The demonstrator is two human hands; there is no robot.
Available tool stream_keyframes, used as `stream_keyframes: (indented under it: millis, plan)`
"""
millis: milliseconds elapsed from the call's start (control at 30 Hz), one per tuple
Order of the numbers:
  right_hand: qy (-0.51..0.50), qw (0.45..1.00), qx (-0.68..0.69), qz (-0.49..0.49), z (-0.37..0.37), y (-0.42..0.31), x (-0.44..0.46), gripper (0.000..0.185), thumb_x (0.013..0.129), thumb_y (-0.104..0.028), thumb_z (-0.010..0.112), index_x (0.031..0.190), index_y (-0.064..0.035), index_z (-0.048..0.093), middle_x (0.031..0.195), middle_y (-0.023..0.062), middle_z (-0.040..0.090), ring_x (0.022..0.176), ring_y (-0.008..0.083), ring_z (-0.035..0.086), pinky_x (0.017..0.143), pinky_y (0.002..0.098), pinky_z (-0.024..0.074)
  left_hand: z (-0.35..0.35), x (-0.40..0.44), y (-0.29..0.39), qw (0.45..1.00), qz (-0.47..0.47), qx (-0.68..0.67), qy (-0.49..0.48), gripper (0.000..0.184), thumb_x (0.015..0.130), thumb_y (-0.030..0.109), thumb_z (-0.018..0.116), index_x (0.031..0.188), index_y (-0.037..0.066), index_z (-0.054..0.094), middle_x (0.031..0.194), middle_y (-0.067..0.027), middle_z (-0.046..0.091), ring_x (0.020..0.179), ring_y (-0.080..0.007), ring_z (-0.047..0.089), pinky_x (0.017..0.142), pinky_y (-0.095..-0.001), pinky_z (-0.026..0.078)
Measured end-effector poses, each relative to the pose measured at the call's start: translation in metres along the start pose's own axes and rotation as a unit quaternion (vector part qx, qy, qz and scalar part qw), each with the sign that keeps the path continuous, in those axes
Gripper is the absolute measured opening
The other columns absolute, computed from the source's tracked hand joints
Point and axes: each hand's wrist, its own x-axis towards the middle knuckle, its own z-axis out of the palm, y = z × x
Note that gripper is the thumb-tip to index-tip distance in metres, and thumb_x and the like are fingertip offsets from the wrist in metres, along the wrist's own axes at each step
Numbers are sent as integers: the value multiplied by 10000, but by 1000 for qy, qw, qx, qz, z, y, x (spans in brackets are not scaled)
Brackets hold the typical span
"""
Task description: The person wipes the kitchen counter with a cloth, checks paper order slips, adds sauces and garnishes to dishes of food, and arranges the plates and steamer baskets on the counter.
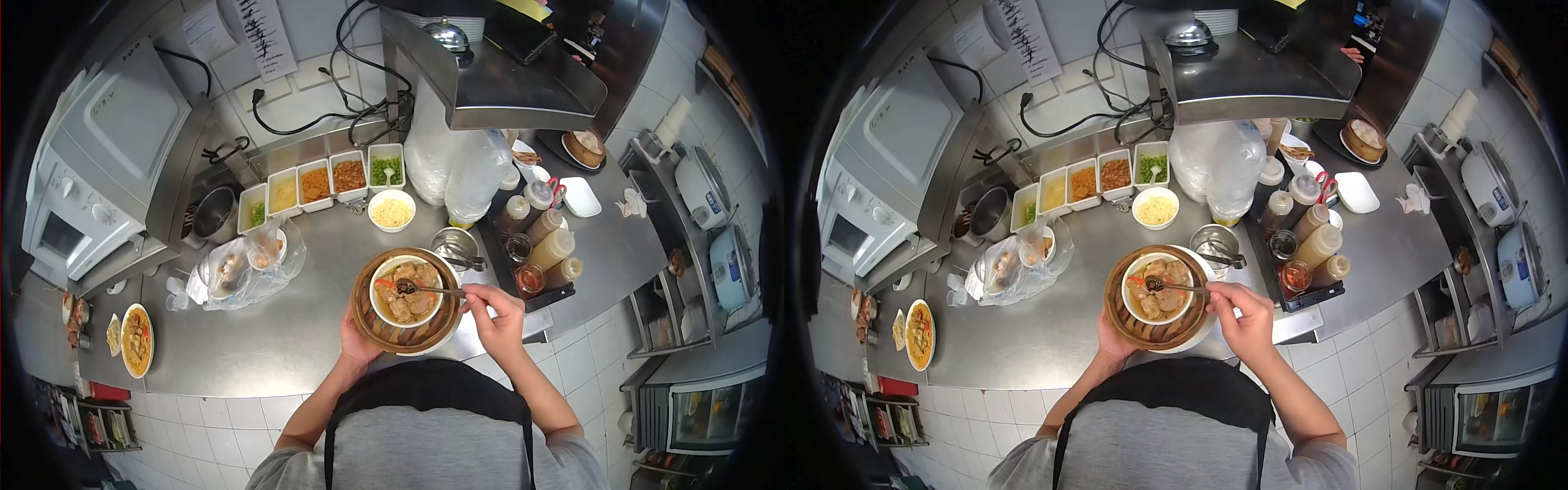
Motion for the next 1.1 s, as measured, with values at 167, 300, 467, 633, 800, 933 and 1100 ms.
stream_keyframes:
  millis: [167, 300, 467, 633, 800, 933, 1100]
  plan:
    - [11, 996, -42, -81, 1, 1, 2, 115, 812, 33, 580, 905, 24, 649, 776, 120, 656, 613, 164, 633, 585, 245, 478, -2, 1, 0, 1000, -8, -11, 19, 498, 935, 387, 324, 1320, 87, 423, 1347, -116, 435, 1234, -301, 412, 1046, -469, 321]
    - [-9, 983, -106, -152, -3, 2, 3, 145, 786, 34, 599, 912, -10, 653, 791, 90, 668, 614, 160, 632, 605, 259, 457, 3, -1, -1, 1000, 4, 18, 26, 506, 935, 397, 325, 1322, 85, 420, 1356, -116, 425, 1245, -303, 399, 1050, -475, 311]
    - [-2, 985, -86, -147, -6, 5, 4, 102, 800, 54, 591, 882, 22, 642, 827, 133, 664, 631, 182, 647, 618, 264, 474, 3, -2, -3, 1000, 1, 18, 16, 517, 935, 408, 328, 1325, 79, 415, 1361, -117, 418, 1250, -304, 393, 1052, -476, 307]
    - [36, 998, 31, -32, -10, 12, 1, 105, 842, 0, 583, 934, 18, 630, 804, 105, 653, 645, 155, 636, 630, 249, 474, 7, -2, -3, 998, 4, 28, 53, 519, 933, 411, 336, 1321, 76, 415, 1356, -120, 421, 1250, -304, 393, 1055, -476, 301]
    - [229, 955, 145, 118, -65, 26, 13, 182, 901, -115, 568, 1006, 29, 601, 771, 52, 625, 631, 107, 600, 589, 238, 467, -10, -3, -5, 1000, -2, 8, 17, 494, 933, 392, 344, 1301, 77, 438, 1341, -117, 438, 1235, -301, 411, 1040, -475, 323]
    - [260, 949, -180, 13, -113, 67, 18, 118, 858, -79, 578, 945, -20, 632, 756, 78, 650, 616, 210, 616, 565, 293, 468, -16, -7, -1, 993, 15, 4, 115, 476, 927, 391, 356, 1266, 78, 474, 1313, -113, 468, 1205, -293, 443, 1017, -461, 357]
    - [95, 875, -475, -17, -107, 78, 25, 129, 778, -109, 636, 889, -48, 658, 943, 148, 635, 826, 321, 605, 718, 389, 484, -33, -13, 3, 995, 43, 36, 77, 481, 924, 398, 362, 1260, 73, 475, 1300, -110, 482, 1194, -282, 458, 1011, -443, 368]
